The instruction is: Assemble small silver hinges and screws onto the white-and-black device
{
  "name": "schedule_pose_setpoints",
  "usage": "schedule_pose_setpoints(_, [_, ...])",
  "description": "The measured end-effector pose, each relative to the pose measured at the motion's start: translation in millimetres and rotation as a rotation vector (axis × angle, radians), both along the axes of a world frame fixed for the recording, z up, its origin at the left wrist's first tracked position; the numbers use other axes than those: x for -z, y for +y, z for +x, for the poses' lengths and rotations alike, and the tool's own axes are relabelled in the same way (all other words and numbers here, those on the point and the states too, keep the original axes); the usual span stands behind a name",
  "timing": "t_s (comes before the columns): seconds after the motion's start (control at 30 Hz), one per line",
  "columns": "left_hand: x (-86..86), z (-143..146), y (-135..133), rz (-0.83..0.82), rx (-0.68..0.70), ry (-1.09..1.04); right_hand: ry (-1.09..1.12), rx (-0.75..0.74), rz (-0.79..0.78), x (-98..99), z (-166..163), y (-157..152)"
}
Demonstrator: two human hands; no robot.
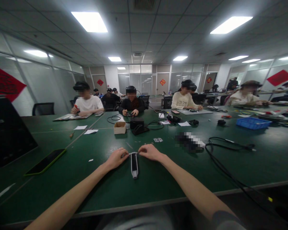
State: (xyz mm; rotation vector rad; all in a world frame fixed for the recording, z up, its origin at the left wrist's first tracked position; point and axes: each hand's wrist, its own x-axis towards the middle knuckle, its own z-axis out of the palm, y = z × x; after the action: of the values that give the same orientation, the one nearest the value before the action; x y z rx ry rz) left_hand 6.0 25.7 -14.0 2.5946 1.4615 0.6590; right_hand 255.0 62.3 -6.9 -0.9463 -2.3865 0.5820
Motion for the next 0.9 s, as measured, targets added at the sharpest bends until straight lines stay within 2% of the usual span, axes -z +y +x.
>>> schedule_pose_setpoints(0.63, [0.9, 0.2, 0.7, -0.025, -0.001, -0.015, 0.176, 0.014, -0.131, 1.7, -3.4, -4.2])
schedule_pose_setpoints(0.9, [2.2, -0.8, 2.6, -0.016, 0.019, -0.018, 0.244, 0.041, -0.197, 9.1, -5.3, -0.1])
